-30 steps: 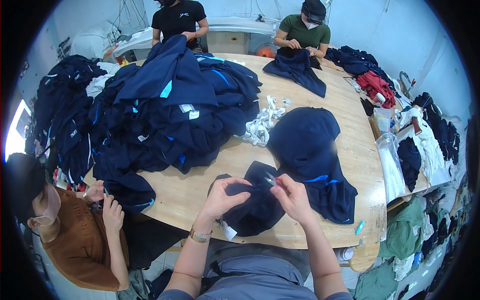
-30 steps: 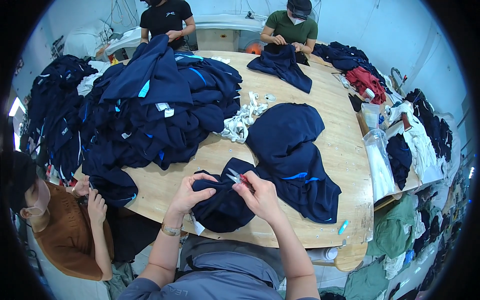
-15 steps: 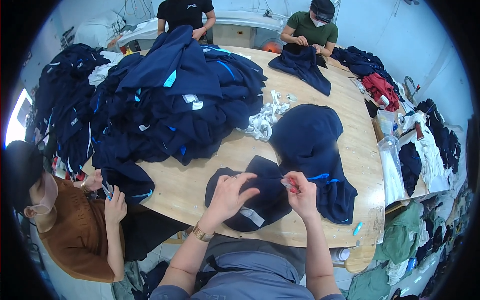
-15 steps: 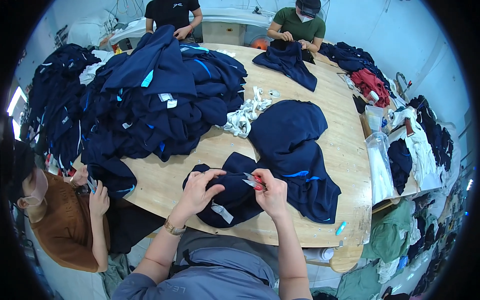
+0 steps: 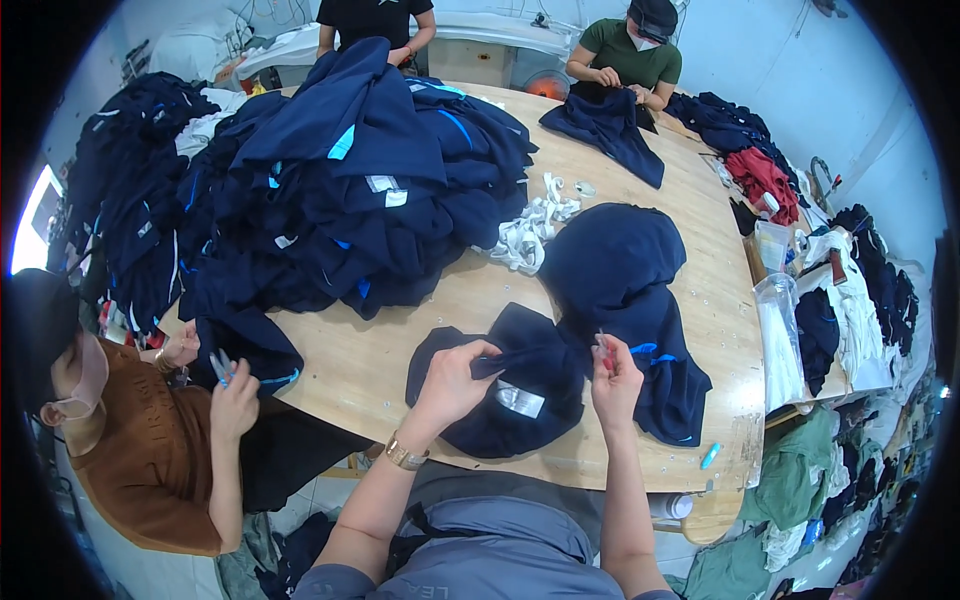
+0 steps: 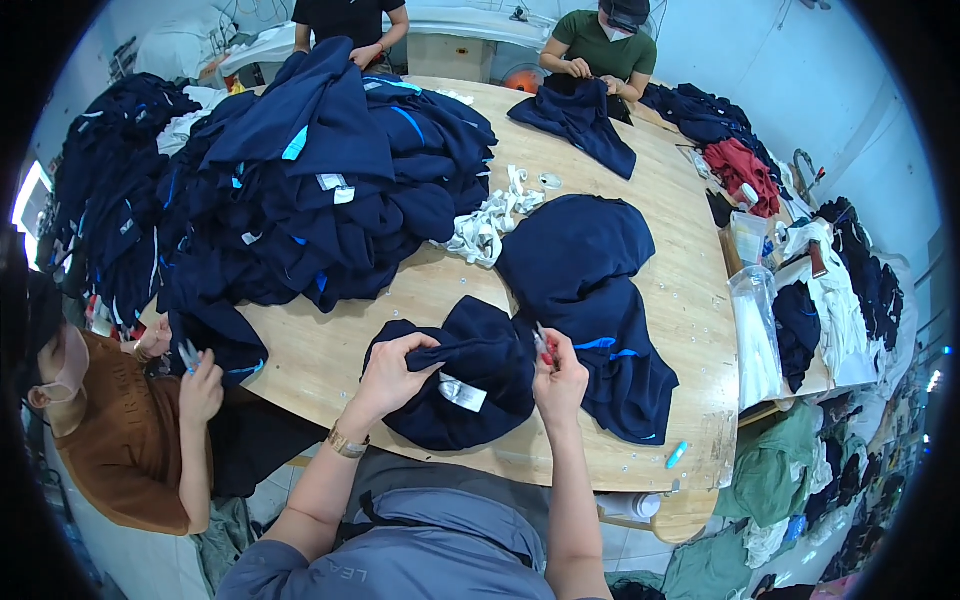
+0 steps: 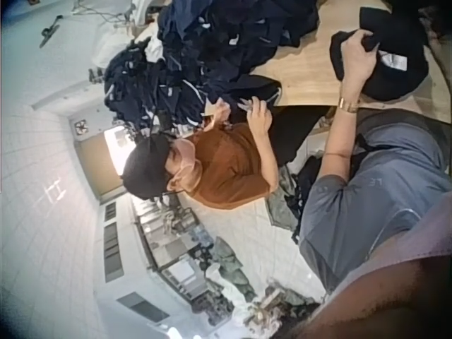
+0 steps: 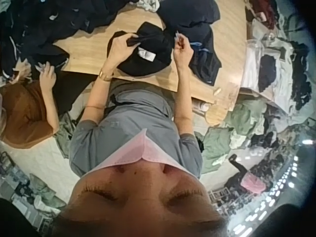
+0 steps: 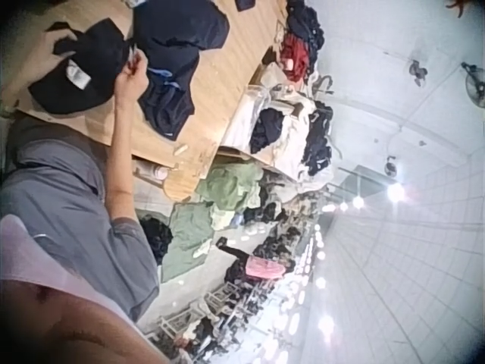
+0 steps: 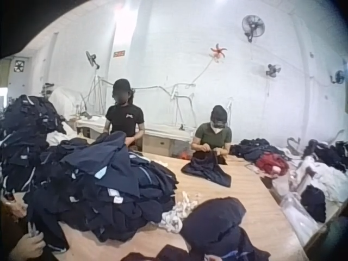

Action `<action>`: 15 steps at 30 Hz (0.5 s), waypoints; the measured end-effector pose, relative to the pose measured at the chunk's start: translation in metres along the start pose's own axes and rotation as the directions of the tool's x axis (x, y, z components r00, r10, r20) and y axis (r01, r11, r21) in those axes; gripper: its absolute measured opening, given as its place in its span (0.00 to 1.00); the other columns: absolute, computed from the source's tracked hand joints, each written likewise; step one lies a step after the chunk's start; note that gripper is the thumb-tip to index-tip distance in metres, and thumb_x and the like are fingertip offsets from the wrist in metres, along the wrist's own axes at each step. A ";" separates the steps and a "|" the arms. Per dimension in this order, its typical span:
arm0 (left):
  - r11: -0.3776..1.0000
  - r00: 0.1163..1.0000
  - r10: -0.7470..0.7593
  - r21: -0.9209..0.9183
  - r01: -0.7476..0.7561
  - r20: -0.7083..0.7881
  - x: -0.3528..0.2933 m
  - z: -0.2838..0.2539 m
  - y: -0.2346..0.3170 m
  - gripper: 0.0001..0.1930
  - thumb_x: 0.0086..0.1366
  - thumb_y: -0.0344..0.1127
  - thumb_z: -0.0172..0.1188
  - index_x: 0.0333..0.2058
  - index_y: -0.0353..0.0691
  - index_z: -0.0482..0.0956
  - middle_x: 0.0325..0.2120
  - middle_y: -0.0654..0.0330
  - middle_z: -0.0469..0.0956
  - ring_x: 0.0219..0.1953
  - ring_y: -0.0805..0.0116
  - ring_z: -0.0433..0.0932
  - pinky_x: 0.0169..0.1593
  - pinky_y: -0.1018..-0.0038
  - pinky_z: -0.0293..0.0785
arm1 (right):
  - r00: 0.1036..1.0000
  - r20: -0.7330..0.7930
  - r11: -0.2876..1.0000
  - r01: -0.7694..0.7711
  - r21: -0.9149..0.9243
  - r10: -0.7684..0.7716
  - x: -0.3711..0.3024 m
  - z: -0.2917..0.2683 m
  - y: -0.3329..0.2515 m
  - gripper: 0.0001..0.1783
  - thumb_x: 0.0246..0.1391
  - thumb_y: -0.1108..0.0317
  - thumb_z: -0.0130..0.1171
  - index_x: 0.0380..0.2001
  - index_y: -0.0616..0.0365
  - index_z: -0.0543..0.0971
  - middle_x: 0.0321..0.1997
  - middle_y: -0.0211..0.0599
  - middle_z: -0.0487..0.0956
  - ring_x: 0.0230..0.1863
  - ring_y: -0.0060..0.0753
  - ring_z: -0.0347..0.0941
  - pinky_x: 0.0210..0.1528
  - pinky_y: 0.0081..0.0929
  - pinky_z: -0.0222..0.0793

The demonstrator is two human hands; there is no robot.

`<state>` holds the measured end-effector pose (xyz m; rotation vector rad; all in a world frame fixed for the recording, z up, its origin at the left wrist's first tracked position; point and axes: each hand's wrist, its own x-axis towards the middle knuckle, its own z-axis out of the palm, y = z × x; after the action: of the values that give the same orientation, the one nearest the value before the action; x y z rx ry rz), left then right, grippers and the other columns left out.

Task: The recorder is using small scissors to trim loose threads from various blue garments at a manufacturing table.

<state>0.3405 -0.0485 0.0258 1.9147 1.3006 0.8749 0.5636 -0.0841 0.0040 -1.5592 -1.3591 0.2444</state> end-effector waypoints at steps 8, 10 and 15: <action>0.998 0.998 0.057 -0.028 -0.055 0.038 0.003 -0.010 0.001 0.14 0.53 0.33 0.61 0.37 0.32 0.76 0.31 0.49 0.76 0.35 0.52 0.76 0.38 0.66 0.70 | 0.884 0.357 0.831 -0.428 0.356 0.302 0.020 -0.015 -0.023 0.22 0.49 0.70 0.60 0.50 0.57 0.71 0.26 0.20 0.70 0.23 0.07 0.57 0.27 0.10 0.56; 0.987 0.978 0.148 -0.077 -0.138 0.149 0.003 -0.011 0.011 0.14 0.54 0.32 0.60 0.39 0.33 0.75 0.32 0.50 0.74 0.35 0.51 0.74 0.39 0.65 0.69 | 0.870 0.483 0.882 -0.301 0.363 0.097 0.023 -0.007 -0.034 0.27 0.46 0.68 0.64 0.52 0.57 0.71 0.32 0.22 0.73 0.26 0.12 0.59 0.31 0.13 0.60; 0.961 0.957 0.270 -0.096 -0.261 0.102 0.001 -0.006 0.021 0.14 0.55 0.33 0.59 0.40 0.36 0.72 0.31 0.49 0.75 0.35 0.51 0.74 0.38 0.65 0.70 | 0.731 0.682 0.976 -0.147 0.160 -0.002 0.031 0.007 -0.044 0.13 0.43 0.74 0.63 0.35 0.61 0.74 0.26 0.23 0.71 0.26 0.11 0.61 0.27 0.11 0.58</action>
<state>0.3467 -0.0525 0.0462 2.0730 0.9391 0.9192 0.5417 -0.0607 0.0484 -1.3938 -1.7563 1.0664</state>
